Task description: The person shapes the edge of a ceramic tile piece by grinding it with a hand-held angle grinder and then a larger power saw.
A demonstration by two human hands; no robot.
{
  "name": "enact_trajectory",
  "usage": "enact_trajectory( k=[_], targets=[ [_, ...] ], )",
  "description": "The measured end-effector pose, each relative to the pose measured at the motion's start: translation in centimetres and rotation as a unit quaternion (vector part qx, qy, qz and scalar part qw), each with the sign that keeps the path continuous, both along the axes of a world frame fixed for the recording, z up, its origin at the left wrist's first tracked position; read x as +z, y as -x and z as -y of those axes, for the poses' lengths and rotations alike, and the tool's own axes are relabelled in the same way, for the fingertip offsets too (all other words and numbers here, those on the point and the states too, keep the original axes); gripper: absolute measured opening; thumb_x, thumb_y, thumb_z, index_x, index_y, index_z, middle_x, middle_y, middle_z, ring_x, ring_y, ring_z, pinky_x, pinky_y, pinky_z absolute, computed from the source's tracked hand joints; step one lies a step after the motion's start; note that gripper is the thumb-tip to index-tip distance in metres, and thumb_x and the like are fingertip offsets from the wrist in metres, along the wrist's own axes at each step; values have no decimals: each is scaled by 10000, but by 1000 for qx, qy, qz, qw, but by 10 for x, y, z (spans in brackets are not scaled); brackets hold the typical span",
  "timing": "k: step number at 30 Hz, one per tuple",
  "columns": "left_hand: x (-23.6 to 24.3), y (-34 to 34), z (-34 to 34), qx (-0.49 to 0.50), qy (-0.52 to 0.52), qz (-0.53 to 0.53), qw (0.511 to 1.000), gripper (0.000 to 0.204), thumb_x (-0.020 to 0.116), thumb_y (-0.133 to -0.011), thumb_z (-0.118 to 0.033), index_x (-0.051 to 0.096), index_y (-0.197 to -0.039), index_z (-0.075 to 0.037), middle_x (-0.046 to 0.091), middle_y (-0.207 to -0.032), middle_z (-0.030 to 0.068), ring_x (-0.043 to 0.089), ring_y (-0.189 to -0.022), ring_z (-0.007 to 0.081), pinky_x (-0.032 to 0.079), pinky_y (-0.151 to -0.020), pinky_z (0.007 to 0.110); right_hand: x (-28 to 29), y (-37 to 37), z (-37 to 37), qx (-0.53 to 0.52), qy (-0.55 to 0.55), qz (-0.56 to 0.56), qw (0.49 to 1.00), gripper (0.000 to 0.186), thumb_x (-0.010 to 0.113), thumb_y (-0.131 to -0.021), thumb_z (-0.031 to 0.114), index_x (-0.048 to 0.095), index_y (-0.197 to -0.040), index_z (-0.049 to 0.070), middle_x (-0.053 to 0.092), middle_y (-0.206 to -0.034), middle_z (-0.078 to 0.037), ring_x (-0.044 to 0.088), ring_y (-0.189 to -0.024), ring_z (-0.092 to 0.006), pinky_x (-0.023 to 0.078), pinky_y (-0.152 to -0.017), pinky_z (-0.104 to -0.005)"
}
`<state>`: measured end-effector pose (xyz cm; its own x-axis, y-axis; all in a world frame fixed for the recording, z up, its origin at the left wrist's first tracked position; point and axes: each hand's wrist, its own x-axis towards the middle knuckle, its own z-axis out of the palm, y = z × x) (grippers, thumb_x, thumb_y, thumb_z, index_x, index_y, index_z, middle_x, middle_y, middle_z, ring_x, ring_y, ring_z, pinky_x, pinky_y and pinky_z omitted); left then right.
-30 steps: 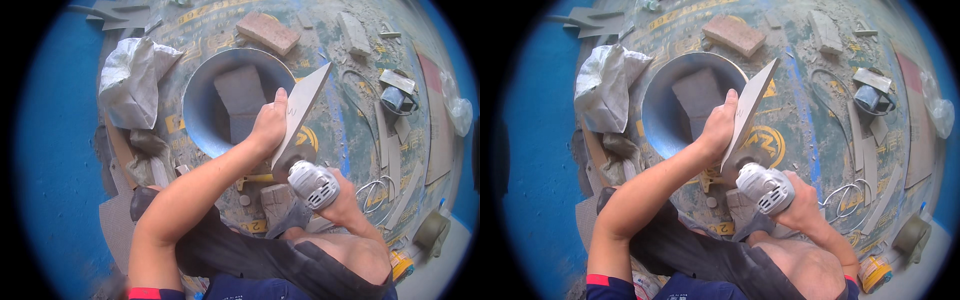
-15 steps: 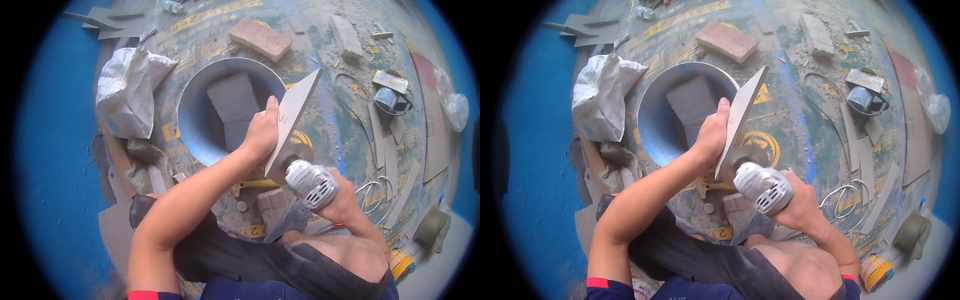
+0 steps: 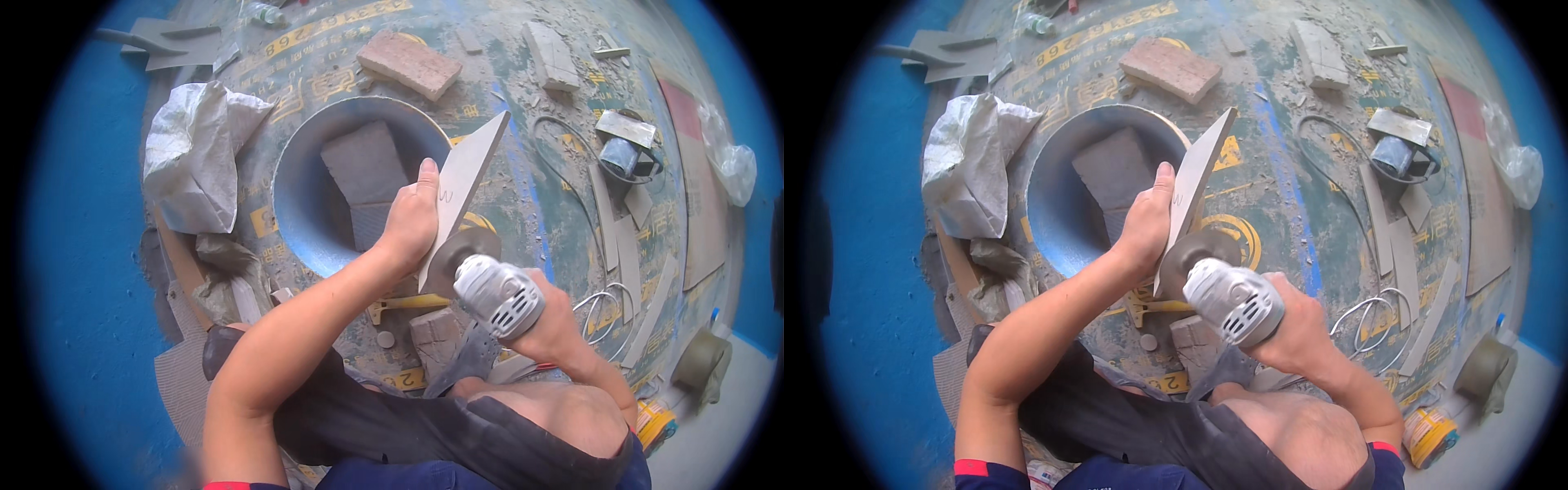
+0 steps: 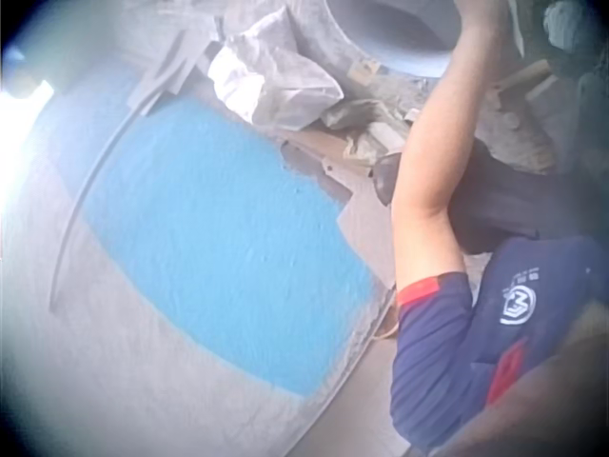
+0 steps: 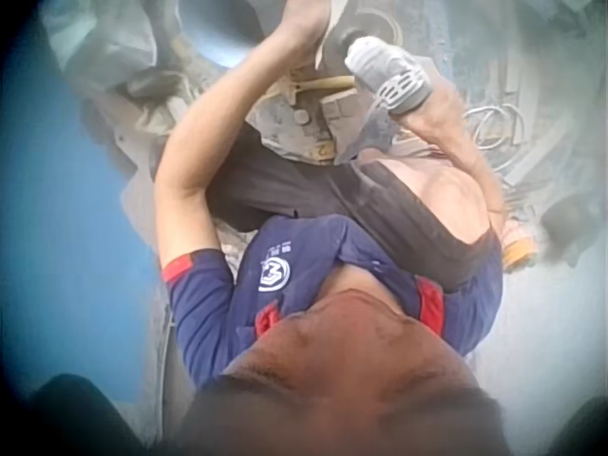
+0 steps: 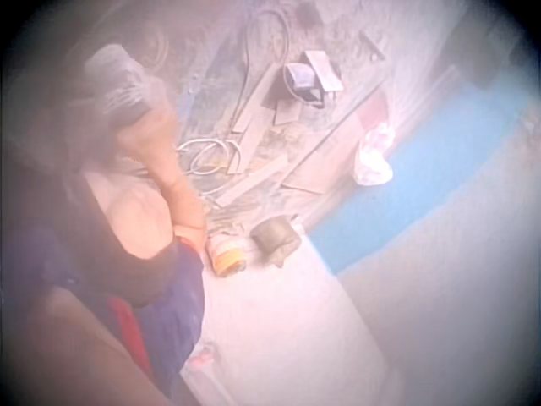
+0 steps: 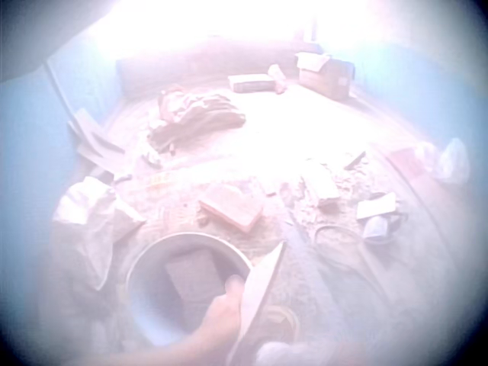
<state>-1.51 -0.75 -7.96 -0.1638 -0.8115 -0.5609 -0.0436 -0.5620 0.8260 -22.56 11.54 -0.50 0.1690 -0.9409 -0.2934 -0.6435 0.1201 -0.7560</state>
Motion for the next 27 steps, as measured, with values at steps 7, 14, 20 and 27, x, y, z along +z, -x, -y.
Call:
enact_trajectory(
  k=[7, 14, 20, 27],
  targets=[
    [5, 3, 0, 11, -11, -4, 1000, 770, 283, -1125, -546, 690, -974, 90, 691, -896, 161, 558, -839, 228, 463, -840, 392, -5, 8, 8, -57, -16, 16, 998, 616, 898, -682, 255, 629, -1205, 73, 711, -1023, -155, 717, -947, -398, 576, -789, -438],
    [0, 4, 1, 8, 9, 13, 1000, 776, 281, -1126, -544, 687, -956, 96, 691, -896, 167, 562, -831, 238, 462, -838, 403, -4, 4, -6, 11, -2, -14, 1000, 602, 895, -680, 231, 625, -1197, 82, 706, -1033, -154, 703, -959, -410, 566, -794, -455],
    [0, 5, 1, 20, 6, 10, 1000, 784, 285, -1123, -547, 683, -943, 103, 687, -877, 179, 571, -837, 261, 460, -842, 411, 3, 1, -2, -15, -9, -9, 1000, 579, 888, -684, 207, 615, -1178, 79, 711, -1032, -158, 706, -950, -413, 563, -787, -456],
    [-5, 1, 1, 5, -3, 7, 1000, 770, 289, -1126, -541, 692, -961, 94, 694, -897, 164, 576, -841, 243, 464, -846, 391, 0, 2, 1, -13, -7, -17, 1000, 579, 874, -673, 185, 612, -1175, 66, 714, -1030, -171, 702, -963, -428, 564, -794, -442]
  ],
)
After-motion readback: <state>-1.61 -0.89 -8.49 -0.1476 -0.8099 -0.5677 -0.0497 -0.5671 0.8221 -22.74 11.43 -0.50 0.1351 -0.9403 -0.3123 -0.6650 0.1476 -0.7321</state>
